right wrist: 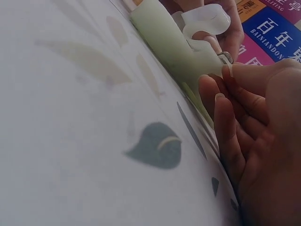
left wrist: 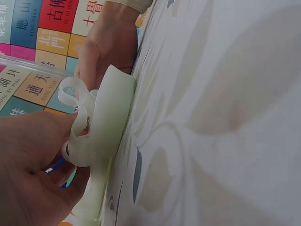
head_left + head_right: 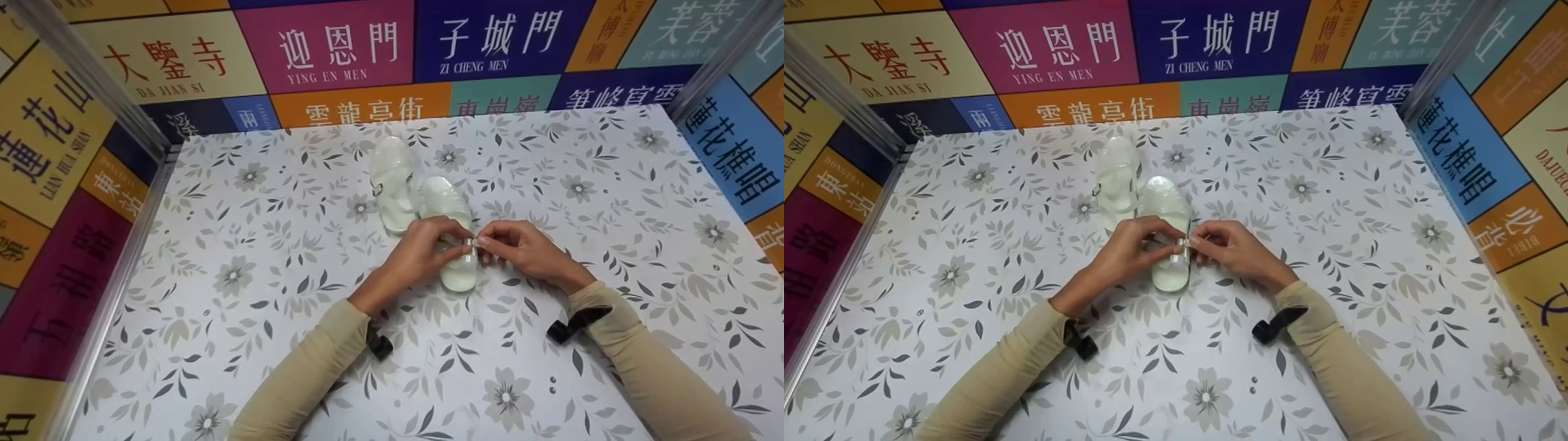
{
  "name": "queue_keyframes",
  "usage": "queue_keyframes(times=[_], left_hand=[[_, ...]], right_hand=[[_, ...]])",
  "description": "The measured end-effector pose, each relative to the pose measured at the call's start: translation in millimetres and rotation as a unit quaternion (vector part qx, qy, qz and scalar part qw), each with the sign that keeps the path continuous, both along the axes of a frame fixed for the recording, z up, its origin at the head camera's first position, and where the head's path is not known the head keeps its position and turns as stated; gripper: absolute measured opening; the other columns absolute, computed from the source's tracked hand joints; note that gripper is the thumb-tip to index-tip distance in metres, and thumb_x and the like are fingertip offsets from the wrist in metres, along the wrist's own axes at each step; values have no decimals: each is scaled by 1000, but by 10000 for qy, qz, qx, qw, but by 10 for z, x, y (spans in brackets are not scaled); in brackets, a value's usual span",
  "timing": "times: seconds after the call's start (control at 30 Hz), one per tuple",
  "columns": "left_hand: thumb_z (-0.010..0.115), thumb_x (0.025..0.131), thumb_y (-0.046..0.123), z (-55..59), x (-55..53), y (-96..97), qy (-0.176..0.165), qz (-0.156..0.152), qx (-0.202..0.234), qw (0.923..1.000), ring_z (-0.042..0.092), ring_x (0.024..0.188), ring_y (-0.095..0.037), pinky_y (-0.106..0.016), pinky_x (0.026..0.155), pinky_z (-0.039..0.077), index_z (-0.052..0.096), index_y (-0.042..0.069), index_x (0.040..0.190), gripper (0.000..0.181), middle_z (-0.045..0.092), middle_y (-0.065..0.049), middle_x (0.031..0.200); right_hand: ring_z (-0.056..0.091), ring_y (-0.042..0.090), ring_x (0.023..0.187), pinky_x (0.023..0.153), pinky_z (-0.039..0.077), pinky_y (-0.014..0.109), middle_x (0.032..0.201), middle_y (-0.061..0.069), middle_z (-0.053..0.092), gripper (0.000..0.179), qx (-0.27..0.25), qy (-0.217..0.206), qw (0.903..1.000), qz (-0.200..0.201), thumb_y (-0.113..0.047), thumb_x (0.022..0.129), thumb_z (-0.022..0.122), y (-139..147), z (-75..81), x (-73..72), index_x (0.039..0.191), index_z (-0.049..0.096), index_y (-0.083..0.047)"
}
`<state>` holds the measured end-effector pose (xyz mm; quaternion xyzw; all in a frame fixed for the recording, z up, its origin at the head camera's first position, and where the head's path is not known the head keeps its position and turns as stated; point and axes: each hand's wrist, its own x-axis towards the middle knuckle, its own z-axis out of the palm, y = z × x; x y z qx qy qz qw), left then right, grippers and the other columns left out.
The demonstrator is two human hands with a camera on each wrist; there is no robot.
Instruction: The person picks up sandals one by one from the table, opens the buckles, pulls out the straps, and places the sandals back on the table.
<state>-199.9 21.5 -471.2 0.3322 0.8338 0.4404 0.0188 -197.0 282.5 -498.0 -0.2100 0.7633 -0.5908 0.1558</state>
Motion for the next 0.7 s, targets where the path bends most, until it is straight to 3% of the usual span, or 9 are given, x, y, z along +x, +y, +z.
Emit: queue_keyframes(times=[0.2,0.5,0.7], left_hand=[[82,99,22,2,3,3,78,17,1,10000,77,106,-13,-16,95,57,82,12,116,19,82,-2,113],[82,99,23,-6,6,16,162,109,-145,9997,77,104,-11,-15,95,57,83,14,116,20,82,-1,113],[82,98,22,-14,-2,14,50,64,-23,10000,77,104,-11,-14,95,57,82,13,115,18,82,-2,114]], right_hand=[[70,17,76,68,57,25,86,16,74,20,-1,-59,10000,-69,-18,110,66,-20,2,4,112,75,-1],[69,16,71,60,53,23,85,16,76,20,156,3,9999,-59,-21,110,66,-15,18,-1,110,76,-3],[70,23,75,66,59,31,88,19,76,22,239,8,9997,27,-22,109,68,0,43,-8,102,75,-2]])
